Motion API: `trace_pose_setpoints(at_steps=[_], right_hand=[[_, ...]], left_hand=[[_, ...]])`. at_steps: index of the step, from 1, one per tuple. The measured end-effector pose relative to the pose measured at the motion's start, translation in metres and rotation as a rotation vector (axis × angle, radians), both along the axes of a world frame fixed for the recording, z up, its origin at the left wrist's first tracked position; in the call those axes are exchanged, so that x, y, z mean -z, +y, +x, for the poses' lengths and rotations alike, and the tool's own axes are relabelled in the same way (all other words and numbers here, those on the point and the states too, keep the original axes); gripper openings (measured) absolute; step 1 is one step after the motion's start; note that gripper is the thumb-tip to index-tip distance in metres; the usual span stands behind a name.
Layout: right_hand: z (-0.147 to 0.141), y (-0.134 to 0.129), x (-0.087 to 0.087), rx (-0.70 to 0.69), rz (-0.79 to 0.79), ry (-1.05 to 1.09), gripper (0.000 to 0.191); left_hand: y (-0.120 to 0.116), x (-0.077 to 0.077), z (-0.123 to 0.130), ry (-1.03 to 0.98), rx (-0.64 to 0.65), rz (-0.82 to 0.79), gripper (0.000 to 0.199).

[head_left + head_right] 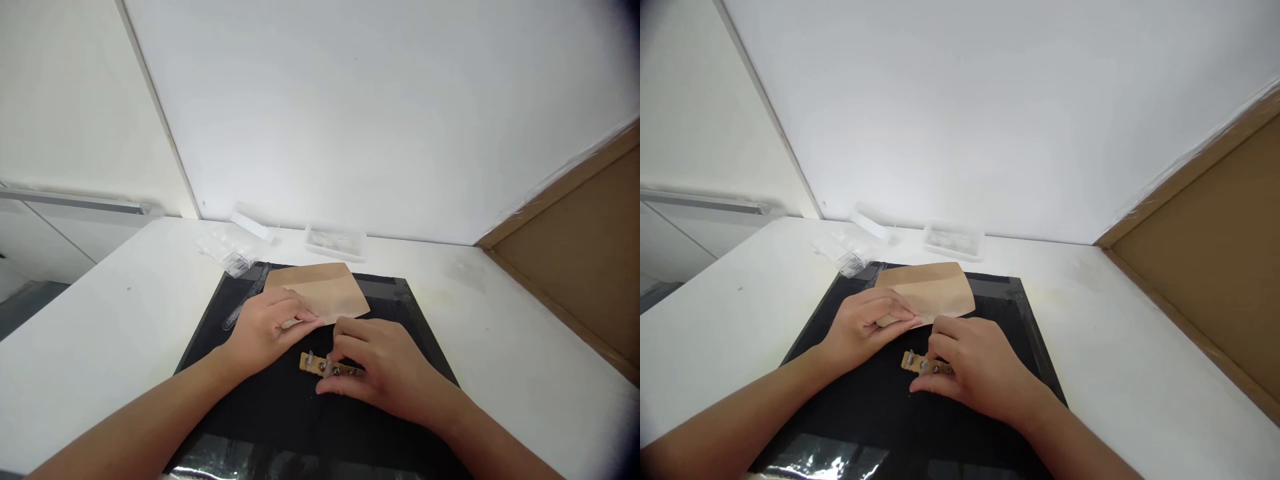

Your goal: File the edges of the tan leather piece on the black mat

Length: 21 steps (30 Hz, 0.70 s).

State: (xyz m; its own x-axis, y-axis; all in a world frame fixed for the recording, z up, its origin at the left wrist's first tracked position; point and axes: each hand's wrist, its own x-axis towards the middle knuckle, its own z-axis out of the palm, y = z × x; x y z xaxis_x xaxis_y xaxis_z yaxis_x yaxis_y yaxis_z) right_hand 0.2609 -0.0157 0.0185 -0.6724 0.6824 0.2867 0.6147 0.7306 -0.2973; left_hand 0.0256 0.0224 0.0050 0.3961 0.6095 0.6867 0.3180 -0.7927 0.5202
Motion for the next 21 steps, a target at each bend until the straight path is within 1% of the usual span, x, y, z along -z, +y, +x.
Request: trace_pose_setpoints(at_steps=[2,4,9,15,18,21], right_hand=[[0.0004,0.0010,0.0026,0.010,0.005,-0.008,0.039],[0.0009,0.0020,0.0040,0.017,0.006,-0.006,0.039],[-0.0015,0.0019,0.0046,0.036,-0.013,0.000,0.039],[-0.0064,-0.0009,0.0026,0.046,-0.079,-0.023,0.039],[-0.0075,-0.0014,0.0013,0.063,-0.075,-0.041,0.037],[-0.0080,-0.0014,0.0009,0.090,-0.057,-0.060,0.035]], left_hand=[[0.0014,0.0055,-0.0002,0.005,-0.011,0.076,0.008],[0.0018,0.0084,-0.0007,0.028,-0.019,0.107,0.006],[0.0008,0.0064,-0.0014,0.075,-0.028,0.113,0.006],[-0.0011,0.0041,0.0006,0.114,-0.022,0.107,0.007],[-0.0021,0.0039,0.0009,0.136,-0.029,0.091,0.006],[-0.0023,0.0044,0.0004,0.138,-0.046,0.107,0.007]])
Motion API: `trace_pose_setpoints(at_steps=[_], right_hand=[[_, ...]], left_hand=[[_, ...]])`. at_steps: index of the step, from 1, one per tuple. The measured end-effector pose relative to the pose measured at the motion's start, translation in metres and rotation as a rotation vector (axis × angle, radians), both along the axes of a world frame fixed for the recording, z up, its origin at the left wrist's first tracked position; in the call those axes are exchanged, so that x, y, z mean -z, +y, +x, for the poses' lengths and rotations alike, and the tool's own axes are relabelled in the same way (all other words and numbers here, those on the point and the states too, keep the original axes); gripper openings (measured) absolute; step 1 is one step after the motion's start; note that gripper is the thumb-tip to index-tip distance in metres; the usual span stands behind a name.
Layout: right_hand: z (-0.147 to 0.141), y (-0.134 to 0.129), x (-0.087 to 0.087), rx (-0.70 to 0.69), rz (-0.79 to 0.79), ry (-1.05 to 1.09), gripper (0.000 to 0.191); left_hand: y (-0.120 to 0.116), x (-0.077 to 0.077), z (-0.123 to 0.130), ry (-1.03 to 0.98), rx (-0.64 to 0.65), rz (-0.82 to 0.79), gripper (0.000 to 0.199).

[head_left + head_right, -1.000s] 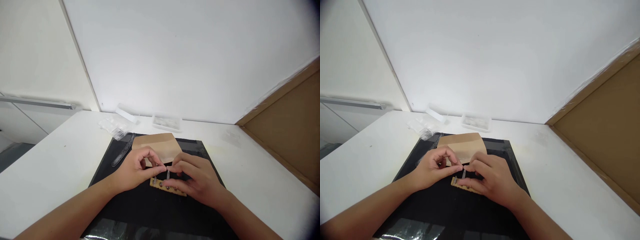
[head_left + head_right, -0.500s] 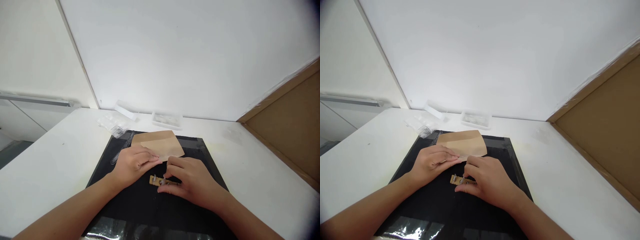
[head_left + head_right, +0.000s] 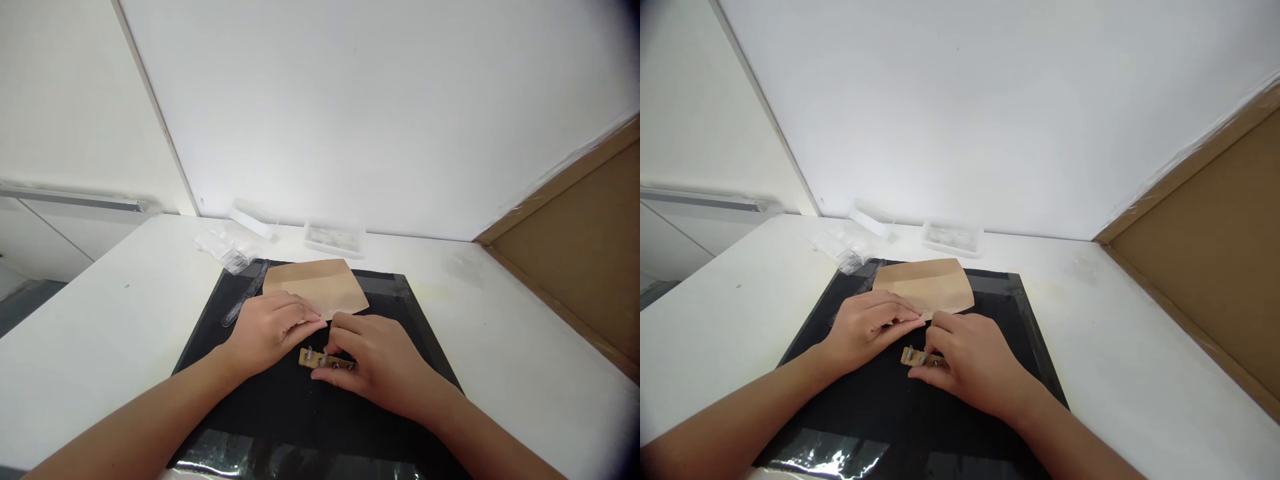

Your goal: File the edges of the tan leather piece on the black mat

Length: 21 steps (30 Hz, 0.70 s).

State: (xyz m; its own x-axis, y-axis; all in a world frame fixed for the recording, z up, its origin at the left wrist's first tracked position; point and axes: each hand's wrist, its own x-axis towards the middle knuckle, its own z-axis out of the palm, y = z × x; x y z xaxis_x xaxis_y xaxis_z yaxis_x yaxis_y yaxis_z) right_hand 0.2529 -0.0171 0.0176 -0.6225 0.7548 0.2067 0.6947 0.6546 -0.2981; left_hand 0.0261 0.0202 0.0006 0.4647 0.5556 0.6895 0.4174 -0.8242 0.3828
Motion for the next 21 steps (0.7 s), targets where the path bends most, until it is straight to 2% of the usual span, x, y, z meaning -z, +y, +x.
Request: trace_pose_setpoints(at_steps=[6,21], right_hand=[[-0.0013,-0.0018,0.0007,0.031,0.031,-0.010,0.029],[-0.0045,-0.0042,0.0029,0.079,0.025,-0.022,0.028]], left_hand=[[-0.0012,0.0014,-0.0001,0.015,-0.011,0.020,0.007],[-0.0055,-0.0023,0.0018,0.033,-0.065,-0.012,0.007]])
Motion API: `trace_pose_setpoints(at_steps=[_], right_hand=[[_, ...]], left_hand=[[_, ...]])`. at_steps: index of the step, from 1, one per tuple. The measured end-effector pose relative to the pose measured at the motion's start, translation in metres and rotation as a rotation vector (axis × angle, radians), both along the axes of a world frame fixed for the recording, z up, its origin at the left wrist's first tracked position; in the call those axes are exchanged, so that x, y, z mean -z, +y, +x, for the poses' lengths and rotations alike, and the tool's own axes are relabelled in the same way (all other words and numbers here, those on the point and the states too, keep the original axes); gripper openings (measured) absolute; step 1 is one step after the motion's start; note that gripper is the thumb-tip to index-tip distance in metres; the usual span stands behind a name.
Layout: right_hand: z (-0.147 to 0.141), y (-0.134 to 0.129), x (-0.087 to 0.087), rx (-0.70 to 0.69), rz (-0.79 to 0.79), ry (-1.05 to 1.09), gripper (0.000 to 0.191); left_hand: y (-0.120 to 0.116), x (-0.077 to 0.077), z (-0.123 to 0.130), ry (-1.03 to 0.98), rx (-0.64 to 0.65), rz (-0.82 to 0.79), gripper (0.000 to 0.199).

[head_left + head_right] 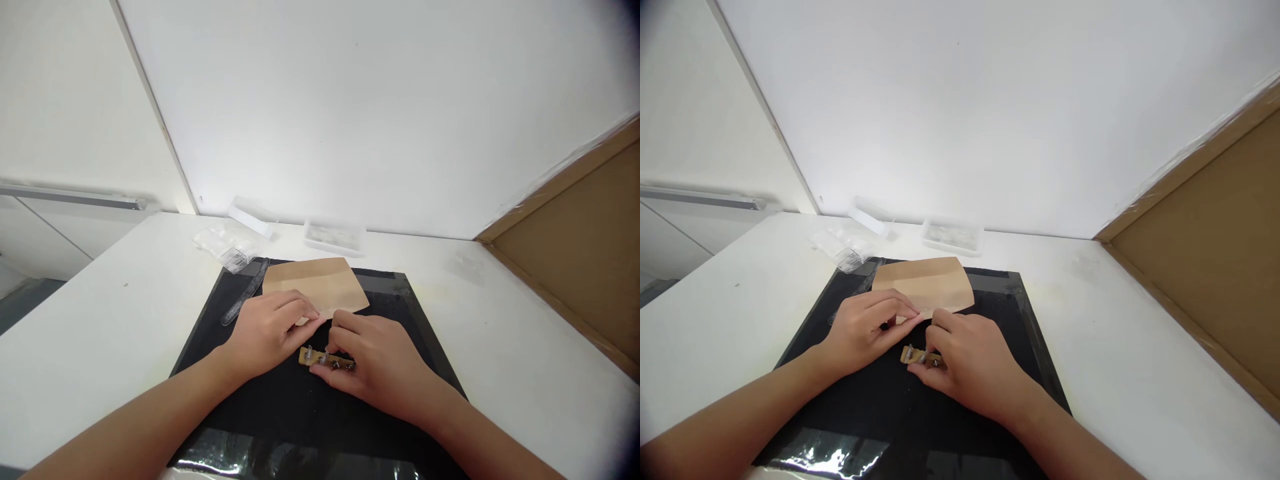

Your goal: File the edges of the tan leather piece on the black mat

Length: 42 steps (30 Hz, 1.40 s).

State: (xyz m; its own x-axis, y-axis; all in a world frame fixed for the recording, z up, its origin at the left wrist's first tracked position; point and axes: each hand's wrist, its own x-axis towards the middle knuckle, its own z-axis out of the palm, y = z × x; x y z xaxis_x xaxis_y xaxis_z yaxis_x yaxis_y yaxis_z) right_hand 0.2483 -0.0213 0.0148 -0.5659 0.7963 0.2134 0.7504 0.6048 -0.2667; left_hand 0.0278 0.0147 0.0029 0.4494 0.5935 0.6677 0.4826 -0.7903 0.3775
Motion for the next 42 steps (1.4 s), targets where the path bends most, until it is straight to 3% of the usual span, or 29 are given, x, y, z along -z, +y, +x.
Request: trace_pose_setpoints(at_steps=[42], right_hand=[[-0.0025,-0.0012,-0.0046,-0.018,0.038,-0.082,0.028]], left_hand=[[-0.0029,-0.0019,0.0017,0.039,-0.020,-0.060,0.007]])
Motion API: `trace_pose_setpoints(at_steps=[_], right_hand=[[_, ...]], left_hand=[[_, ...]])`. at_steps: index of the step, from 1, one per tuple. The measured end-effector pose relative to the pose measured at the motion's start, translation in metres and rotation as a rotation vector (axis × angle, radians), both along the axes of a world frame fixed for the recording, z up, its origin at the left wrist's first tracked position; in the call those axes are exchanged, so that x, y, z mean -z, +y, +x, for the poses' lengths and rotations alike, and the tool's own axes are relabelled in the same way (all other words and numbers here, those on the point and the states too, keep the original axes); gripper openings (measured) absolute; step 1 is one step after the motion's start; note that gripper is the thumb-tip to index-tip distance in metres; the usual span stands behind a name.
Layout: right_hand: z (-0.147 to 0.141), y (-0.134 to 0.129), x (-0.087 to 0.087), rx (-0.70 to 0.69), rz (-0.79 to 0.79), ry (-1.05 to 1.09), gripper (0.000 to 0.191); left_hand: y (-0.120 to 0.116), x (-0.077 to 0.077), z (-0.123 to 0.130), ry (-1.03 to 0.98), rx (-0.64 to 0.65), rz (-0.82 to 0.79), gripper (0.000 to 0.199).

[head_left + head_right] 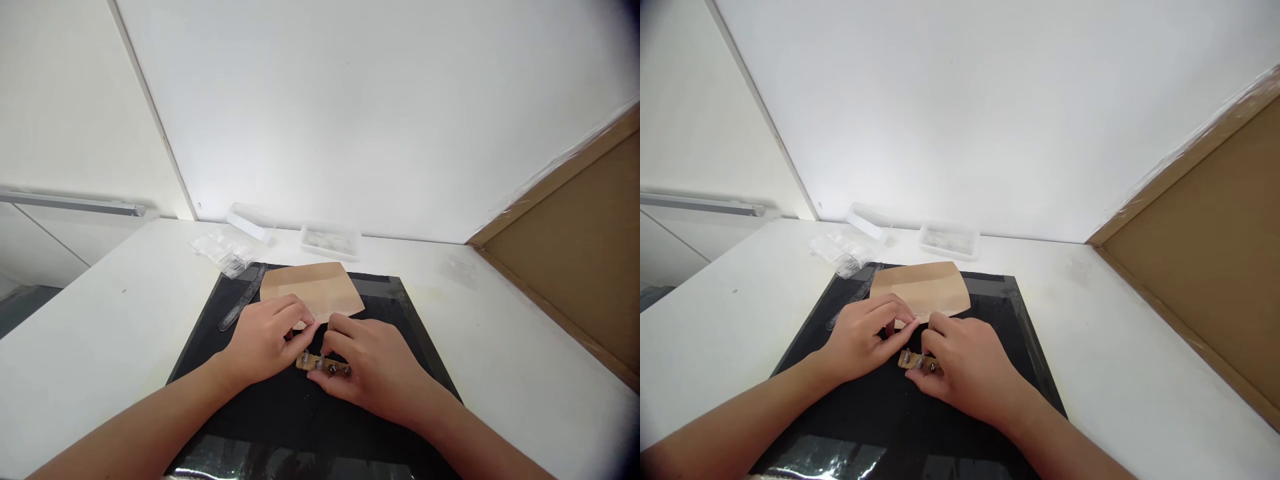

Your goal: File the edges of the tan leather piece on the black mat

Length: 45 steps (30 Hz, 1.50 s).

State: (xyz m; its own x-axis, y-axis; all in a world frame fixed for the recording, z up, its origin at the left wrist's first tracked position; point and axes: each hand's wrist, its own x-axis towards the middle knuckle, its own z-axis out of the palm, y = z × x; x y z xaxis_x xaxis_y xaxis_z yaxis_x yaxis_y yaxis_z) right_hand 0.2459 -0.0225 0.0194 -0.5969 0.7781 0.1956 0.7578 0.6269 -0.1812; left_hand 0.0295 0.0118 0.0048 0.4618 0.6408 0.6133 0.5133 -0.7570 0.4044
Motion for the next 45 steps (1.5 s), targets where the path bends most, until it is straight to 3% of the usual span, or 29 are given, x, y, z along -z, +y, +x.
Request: trace_pose_setpoints(at_steps=[27,36,45], right_hand=[[0.002,-0.001,-0.003,-0.039,-0.012,0.015,0.028],[0.026,0.008,-0.019,-0.077,-0.011,0.045,0.024],[0.044,0.002,-0.027,-0.011,0.003,0.044,0.025]], left_hand=[[0.000,0.001,-0.001,0.012,-0.001,-0.017,0.006],[0.000,0.002,-0.001,0.009,0.002,-0.033,0.007],[0.000,-0.001,0.000,-0.034,-0.003,0.041,0.010]])
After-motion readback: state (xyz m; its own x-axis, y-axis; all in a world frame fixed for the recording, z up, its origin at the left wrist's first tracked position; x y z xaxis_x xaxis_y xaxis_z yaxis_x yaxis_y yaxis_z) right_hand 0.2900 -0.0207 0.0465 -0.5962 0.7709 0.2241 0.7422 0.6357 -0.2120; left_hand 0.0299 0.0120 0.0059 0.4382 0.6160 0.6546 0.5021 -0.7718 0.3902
